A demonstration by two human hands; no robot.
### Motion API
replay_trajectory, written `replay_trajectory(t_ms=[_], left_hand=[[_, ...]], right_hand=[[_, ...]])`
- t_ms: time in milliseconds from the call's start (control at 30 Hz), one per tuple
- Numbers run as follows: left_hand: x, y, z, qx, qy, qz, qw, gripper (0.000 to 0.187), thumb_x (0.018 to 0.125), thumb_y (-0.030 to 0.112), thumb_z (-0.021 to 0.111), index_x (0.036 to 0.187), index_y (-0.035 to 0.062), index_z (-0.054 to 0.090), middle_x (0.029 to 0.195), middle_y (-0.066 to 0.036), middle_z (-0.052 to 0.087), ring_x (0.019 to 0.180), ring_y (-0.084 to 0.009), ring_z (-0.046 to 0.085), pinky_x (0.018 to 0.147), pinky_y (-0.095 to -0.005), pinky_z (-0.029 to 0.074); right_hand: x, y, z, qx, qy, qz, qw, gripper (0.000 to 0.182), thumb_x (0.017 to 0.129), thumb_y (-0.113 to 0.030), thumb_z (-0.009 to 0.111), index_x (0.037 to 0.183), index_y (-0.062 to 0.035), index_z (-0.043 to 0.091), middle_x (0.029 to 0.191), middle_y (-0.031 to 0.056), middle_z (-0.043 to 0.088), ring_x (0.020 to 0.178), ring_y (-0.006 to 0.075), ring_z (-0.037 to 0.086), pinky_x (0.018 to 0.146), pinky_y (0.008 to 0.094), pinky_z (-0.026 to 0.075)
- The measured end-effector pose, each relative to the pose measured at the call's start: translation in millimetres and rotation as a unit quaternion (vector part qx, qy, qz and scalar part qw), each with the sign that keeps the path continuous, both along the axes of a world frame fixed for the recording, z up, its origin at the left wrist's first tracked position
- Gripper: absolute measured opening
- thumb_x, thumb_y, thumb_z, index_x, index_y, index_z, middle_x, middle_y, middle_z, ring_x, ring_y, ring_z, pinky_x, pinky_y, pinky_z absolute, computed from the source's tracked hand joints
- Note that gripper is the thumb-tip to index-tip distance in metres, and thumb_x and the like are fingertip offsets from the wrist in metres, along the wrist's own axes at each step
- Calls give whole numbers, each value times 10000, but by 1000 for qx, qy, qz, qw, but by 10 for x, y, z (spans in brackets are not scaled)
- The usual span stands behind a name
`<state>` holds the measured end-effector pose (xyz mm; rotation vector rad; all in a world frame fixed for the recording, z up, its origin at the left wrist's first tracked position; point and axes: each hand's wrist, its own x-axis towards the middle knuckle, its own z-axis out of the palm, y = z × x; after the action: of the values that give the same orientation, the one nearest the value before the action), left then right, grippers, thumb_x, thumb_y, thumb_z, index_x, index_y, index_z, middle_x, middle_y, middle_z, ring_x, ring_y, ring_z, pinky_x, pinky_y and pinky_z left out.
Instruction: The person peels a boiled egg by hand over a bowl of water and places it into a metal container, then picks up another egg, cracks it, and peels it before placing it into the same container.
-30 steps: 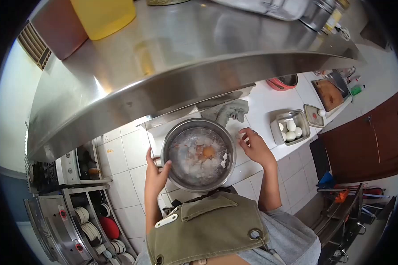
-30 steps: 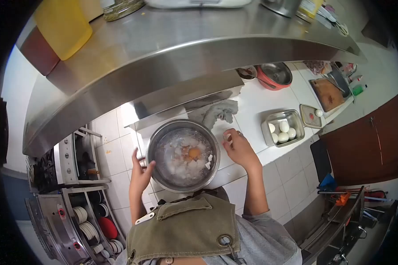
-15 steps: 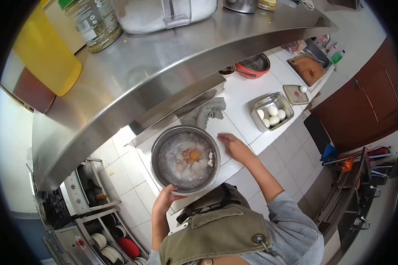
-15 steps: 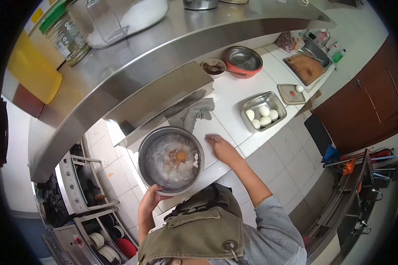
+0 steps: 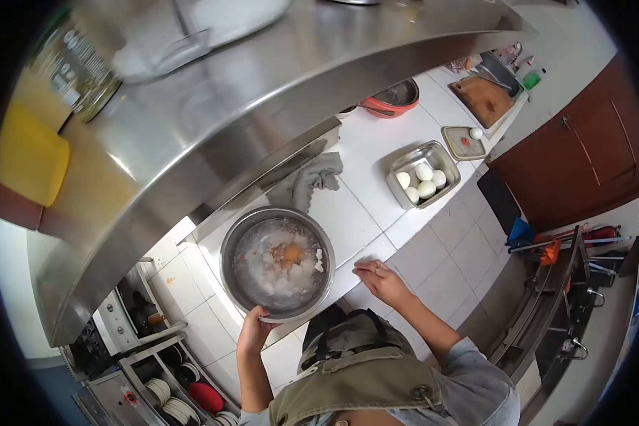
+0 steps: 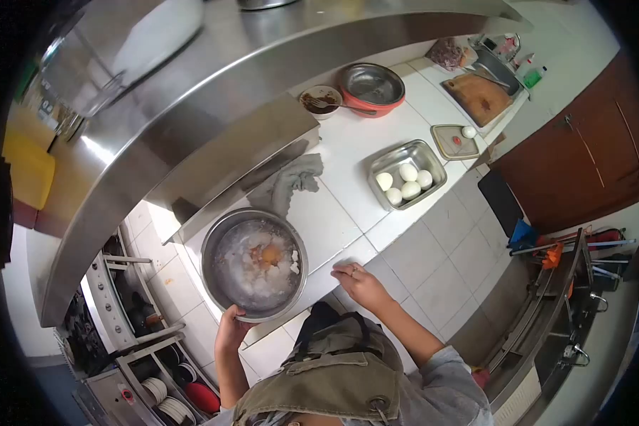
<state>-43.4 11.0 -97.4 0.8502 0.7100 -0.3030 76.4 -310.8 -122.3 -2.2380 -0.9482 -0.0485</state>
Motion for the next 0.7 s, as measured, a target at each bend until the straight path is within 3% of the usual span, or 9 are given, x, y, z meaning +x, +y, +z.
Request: replay_trajectory(t_ms=[167,233,300,333,367,433,600,667,700], left_hand=[[-91,-85,-146,14,11,7,1000,468,774,96,447,1191,-105,515,1202,-194,601,1095,-326,611,934,-483,524],[-103,-221,-84,-5,-12,51,999,503,755,95,468,1218,-102,493,1234,-202,582,1117,-334,601,950,-483,519],[-152,-319,-127,-6,-11,61,998,517,748,94,476,1227,-103,482,1245,-204,575,1122,-338,598,959,-485,515],[-175,-372,-140,-11,-11,76,997,532,741,93,484,1236,-104,472,1256,-205,569,1127,-341,596,967,-486,510],[-206,-445,-137,-8,-15,68,998,532,741,93,484,1236,-104,472,1256,-205,569,1127,-341,596,967,-486,510],[-244,-613,-83,-8,-29,58,998,549,733,94,493,1246,-99,466,1260,-201,568,1143,-341,589,965,-480,515],[-310,-1224,124,23,-9,19,1000,572,733,95,492,1271,-92,439,1272,-209,558,1099,-352,614,926,-484,541],[-353,-1558,186,34,-5,0,999,560,737,99,492,1253,-111,436,1276,-218,547,1119,-376,596,948,-504,521],[-347,-1757,230,45,1,-16,999,550,741,103,492,1236,-129,433,1279,-227,537,1139,-400,577,971,-524,502]], right_hand=[[33,-86,-142,-30,-5,24,999,263,806,4,593,1061,-16,658,1117,89,639,1033,249,609,886,344,516],[89,-72,-2,-15,11,10,1000,230,808,15,600,1021,-23,678,1065,95,659,940,264,639,841,334,536],[185,-103,152,64,192,-116,972,183,804,41,612,952,-21,701,998,115,681,821,256,667,758,314,558],[257,-161,118,156,210,-142,955,157,820,50,626,929,-17,717,962,116,699,765,199,684,701,283,572],[277,-239,162,161,205,-148,954,157,820,50,626,929,-17,717,962,116,699,765,199,684,701,283,572],[272,-370,378,280,292,-221,887,166,836,38,641,969,-20,721,995,94,705,838,136,677,724,262,580],[23,-640,1108,297,246,-181,905,175,841,25,654,986,-41,727,1037,79,694,874,142,670,757,256,576],[-143,-775,1174,299,149,-124,934,169,852,19,655,982,-53,736,1104,66,671,911,145,654,748,234,554],[-209,-897,1202,237,142,-117,954,154,856,-18,662,980,-66,740,1233,117,620,900,215,665,766,289,578]])
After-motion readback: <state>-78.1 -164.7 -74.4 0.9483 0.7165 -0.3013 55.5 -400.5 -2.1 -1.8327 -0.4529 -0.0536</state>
